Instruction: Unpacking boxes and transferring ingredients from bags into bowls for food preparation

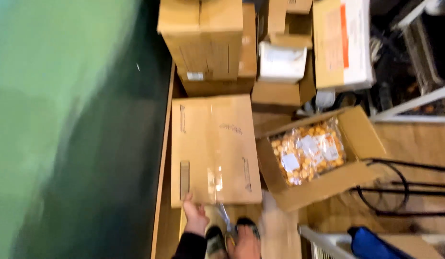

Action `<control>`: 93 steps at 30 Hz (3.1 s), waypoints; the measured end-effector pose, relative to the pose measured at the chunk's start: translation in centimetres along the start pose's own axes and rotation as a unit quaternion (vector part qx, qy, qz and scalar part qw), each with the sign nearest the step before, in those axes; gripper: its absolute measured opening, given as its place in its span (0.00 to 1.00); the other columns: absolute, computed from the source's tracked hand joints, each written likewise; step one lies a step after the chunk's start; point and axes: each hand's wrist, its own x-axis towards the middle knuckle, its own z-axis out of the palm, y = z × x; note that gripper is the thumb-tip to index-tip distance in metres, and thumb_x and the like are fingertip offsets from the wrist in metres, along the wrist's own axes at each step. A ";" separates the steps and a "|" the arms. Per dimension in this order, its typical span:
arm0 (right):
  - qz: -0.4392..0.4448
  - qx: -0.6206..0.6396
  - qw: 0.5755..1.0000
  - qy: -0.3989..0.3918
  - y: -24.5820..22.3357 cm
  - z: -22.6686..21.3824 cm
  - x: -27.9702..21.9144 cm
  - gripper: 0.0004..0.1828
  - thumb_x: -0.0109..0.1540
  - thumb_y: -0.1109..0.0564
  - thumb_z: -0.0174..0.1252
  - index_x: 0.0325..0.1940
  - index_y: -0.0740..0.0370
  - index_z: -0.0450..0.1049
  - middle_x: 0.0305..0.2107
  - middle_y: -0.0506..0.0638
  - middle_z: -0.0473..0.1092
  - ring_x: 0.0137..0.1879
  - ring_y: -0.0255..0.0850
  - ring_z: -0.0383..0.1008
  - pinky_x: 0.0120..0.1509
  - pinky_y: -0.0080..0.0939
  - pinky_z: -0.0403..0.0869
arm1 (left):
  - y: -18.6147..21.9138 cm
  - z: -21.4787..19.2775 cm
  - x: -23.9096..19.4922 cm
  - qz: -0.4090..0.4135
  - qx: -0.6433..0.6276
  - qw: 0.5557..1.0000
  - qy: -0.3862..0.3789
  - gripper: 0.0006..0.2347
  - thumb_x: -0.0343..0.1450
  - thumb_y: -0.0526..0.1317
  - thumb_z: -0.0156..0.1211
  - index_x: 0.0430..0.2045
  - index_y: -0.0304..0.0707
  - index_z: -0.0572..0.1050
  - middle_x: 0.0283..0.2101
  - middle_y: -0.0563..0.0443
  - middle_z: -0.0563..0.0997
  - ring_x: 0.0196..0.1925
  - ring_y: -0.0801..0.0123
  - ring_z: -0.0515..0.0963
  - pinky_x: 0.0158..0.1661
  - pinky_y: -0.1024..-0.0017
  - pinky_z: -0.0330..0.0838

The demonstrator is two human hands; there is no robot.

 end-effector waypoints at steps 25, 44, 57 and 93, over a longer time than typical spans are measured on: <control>-0.075 0.152 0.985 -0.016 -3.4 -8.1 0.0 0.19 0.64 0.43 0.70 0.49 0.58 0.78 0.37 0.58 0.75 0.46 0.63 0.80 0.51 0.64 0.78 | 0.1 -1.8 0.9 -0.008 -0.017 0.998 -0.053 0.24 0.68 0.61 0.71 0.47 0.48 0.70 0.44 0.57 0.69 0.41 0.69 0.70 0.49 0.75 0.64; 0.279 0.668 0.659 -0.204 -8.3 0.4 4.1 0.16 0.63 0.53 0.78 0.40 0.66 0.80 0.22 0.56 0.73 0.24 0.44 0.77 0.30 0.43 0.77 | -3.3 -2.6 10.6 0.070 0.160 0.984 -0.035 0.22 0.71 0.46 0.85 0.45 0.35 0.76 0.35 0.54 0.83 0.29 0.69 0.84 0.41 0.58 0.67; 0.215 0.657 0.705 -0.157 -7.7 3.3 4.2 0.14 0.65 0.57 0.78 0.32 0.65 0.82 0.15 0.54 0.72 0.19 0.40 0.73 0.25 0.36 0.68 | -5.2 -3.5 12.4 0.121 0.178 0.976 -0.029 0.20 0.70 0.44 0.87 0.41 0.34 0.76 0.32 0.52 0.73 0.26 0.66 0.79 0.26 0.68 0.68; 0.275 0.573 0.705 -0.315 -12.1 -11.6 24.5 0.12 0.64 0.52 0.57 0.27 0.56 0.76 0.18 0.51 0.72 0.22 0.44 0.72 0.29 0.47 0.68 | -3.6 -4.9 6.8 0.065 0.147 0.985 -0.065 0.23 0.73 0.36 0.81 0.20 0.48 0.63 0.17 0.54 0.67 0.17 0.72 0.60 0.22 0.70 0.45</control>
